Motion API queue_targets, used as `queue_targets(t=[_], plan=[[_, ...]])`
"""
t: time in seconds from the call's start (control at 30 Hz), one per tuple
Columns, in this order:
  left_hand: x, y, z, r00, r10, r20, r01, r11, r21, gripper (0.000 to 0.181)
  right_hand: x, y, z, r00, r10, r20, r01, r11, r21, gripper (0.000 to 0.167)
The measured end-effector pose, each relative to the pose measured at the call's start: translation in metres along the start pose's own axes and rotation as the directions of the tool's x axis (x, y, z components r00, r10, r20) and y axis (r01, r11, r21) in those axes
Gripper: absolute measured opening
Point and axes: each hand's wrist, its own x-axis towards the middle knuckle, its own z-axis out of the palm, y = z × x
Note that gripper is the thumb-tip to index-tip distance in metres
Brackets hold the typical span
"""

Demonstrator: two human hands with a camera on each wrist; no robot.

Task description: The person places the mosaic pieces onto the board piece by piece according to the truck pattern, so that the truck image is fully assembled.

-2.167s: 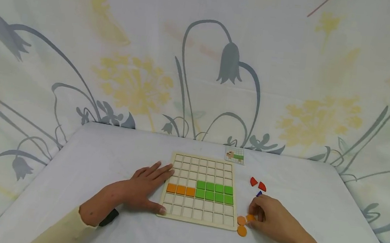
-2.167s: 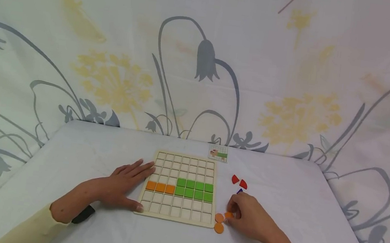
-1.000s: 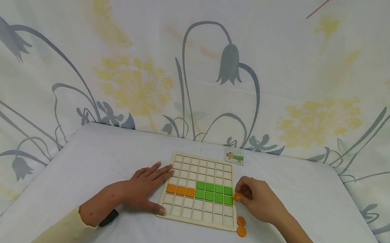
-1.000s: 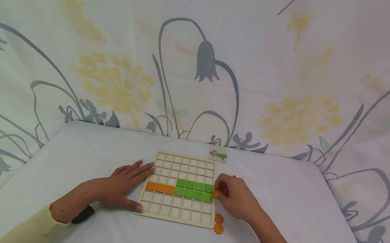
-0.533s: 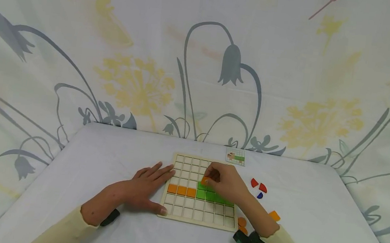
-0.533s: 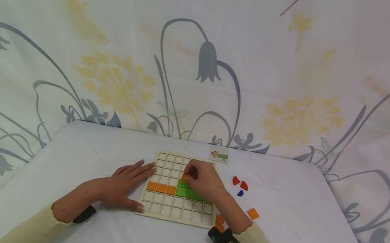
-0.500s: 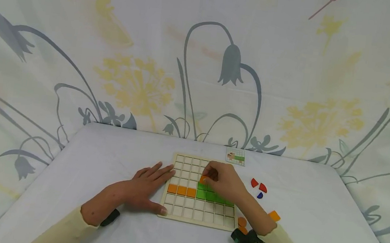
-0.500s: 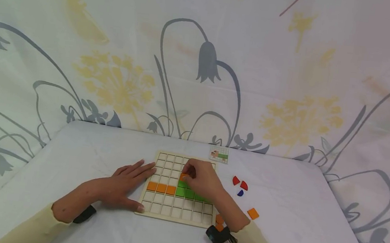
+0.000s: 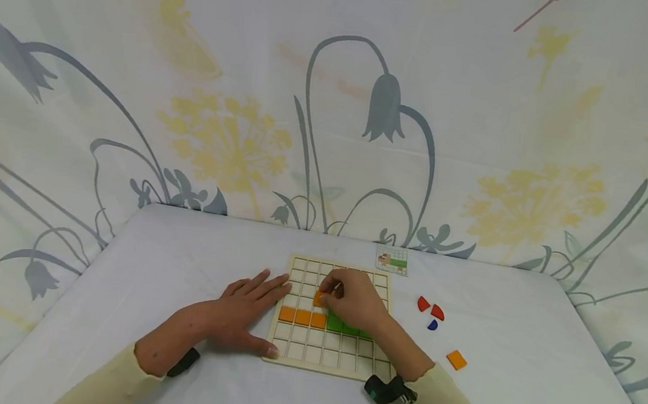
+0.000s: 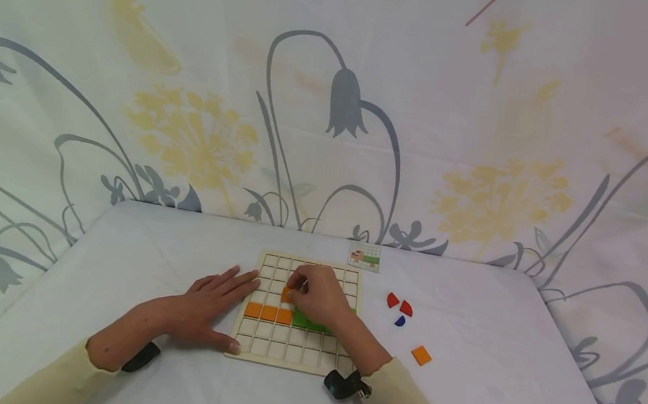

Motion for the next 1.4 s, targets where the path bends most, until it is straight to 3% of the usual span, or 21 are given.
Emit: queue_targets(t=[0.23, 0.7, 1.07, 1.23, 1.4], plan=[[0.0, 0.0, 0.0, 1.0, -0.003, -0.005, 0.003, 1.0, 0.004, 0.113, -0.003, -0.001, -0.001, 1.0, 0.006, 0.01, -0.005, 0.999, -0.043, 0.004], [-0.001, 0.0, 0.0, 1.0, -0.001, 0.003, 0.001, 1.0, 0.009, 0.113, -0.006, 0.001, -0.002, 0.996, -0.058, 0.063, 0.063, 0.994, -0.089, 0.007], [0.0, -0.002, 0.001, 1.0, -0.001, 0.003, 0.001, 1.0, 0.005, 0.113, -0.008, -0.002, -0.002, 0.998, -0.048, 0.048, 0.055, 0.988, -0.146, 0.007], [0.0, -0.003, 0.001, 1.0, 0.004, 0.001, -0.004, 1.0, -0.006, 0.113, -0.015, -0.001, -0.01, 0.998, -0.052, 0.022, 0.055, 0.991, -0.12, 0.009], [0.0, -0.002, 0.001, 1.0, -0.001, -0.002, 0.001, 1.0, -0.002, 0.114, -0.035, 0.012, -0.028, 0.999, -0.045, -0.019, 0.042, 0.992, -0.116, 0.012]])
